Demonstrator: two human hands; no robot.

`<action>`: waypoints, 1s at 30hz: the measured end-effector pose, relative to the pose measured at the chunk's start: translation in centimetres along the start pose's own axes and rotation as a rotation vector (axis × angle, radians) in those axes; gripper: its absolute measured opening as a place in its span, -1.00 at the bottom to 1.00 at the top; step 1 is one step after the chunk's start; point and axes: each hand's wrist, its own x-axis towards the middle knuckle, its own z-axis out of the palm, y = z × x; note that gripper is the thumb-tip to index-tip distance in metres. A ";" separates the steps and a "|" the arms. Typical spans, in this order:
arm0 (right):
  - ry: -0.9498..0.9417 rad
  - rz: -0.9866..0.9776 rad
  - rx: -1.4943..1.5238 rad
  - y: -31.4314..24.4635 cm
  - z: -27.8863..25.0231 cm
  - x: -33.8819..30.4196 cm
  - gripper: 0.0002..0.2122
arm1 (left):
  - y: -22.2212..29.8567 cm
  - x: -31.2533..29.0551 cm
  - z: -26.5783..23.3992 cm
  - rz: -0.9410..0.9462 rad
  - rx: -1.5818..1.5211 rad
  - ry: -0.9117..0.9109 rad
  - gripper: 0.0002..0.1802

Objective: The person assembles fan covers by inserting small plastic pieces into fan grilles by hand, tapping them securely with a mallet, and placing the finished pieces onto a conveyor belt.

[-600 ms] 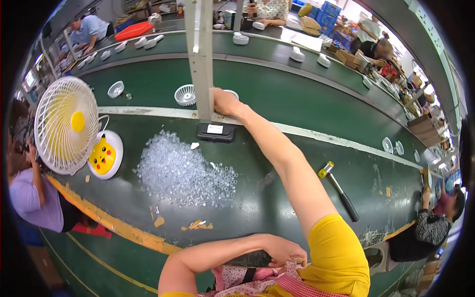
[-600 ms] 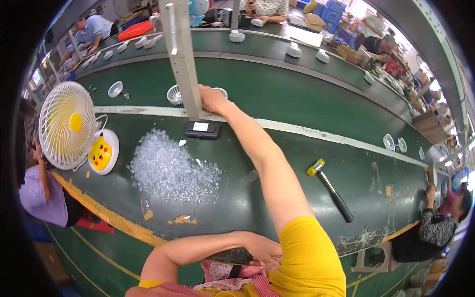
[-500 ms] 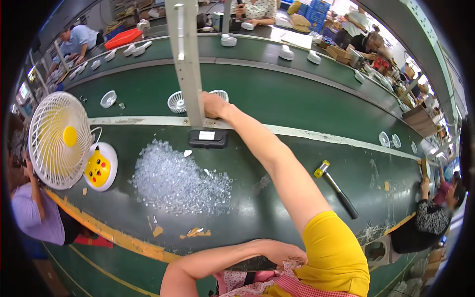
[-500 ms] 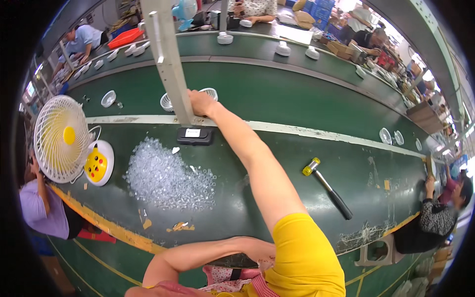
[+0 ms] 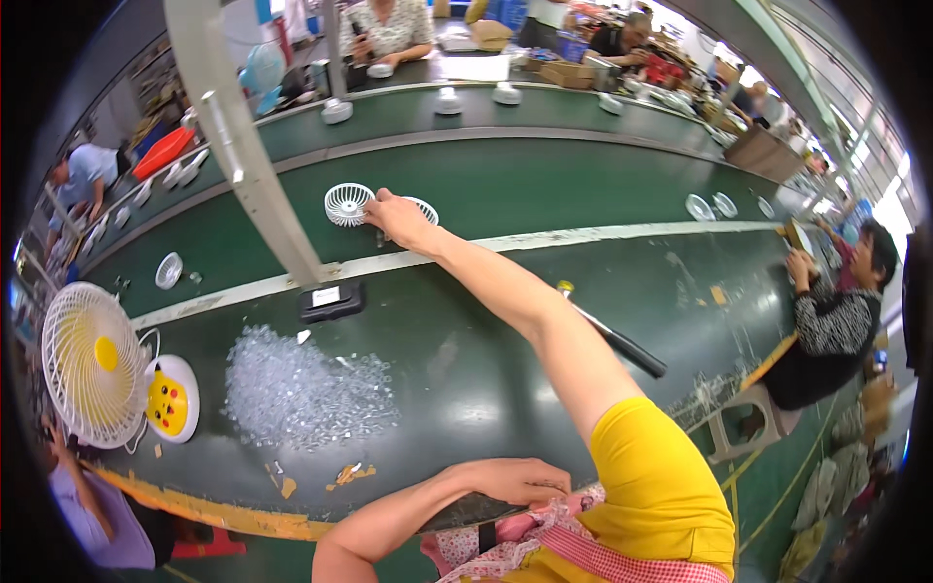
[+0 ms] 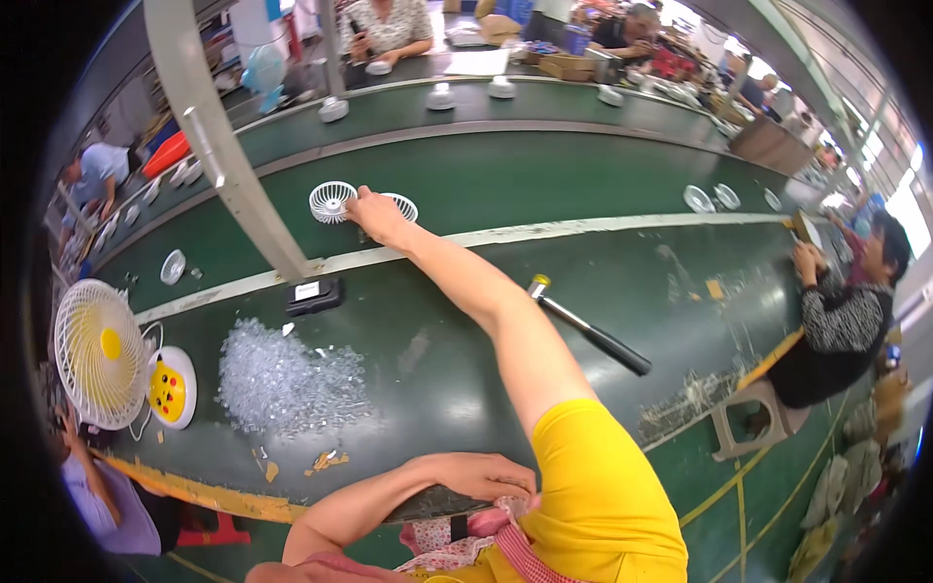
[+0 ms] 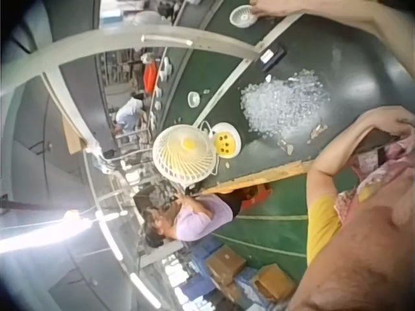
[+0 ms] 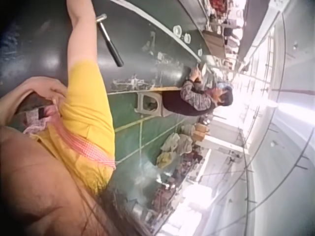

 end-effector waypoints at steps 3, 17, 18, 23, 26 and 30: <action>0.060 0.012 0.038 0.8 -7.0 -5.2 -0.80 | -0.3 0.0 0.2 -0.056 -0.060 0.001 -0.76; -0.101 -0.177 -0.501 -5.1 -23.5 -29.8 -0.79 | 2.0 0.0 1.6 -0.466 -0.121 0.315 -0.68; -0.141 -0.135 -0.563 -5.6 -23.1 -30.6 -0.82 | 2.8 0.6 2.1 -0.519 -0.045 0.351 -0.69; 0.066 -0.067 -0.518 -7.3 -21.8 -32.2 -0.89 | 2.6 1.9 4.2 -0.399 0.252 0.466 -0.67; 0.172 -0.067 -0.419 -7.5 -20.1 -31.8 -0.89 | 2.2 1.6 4.7 -0.351 0.198 0.575 -0.65; 0.244 -0.072 -0.376 -6.6 -17.8 -32.0 -0.86 | 1.5 1.0 4.6 -0.276 0.132 0.729 -0.76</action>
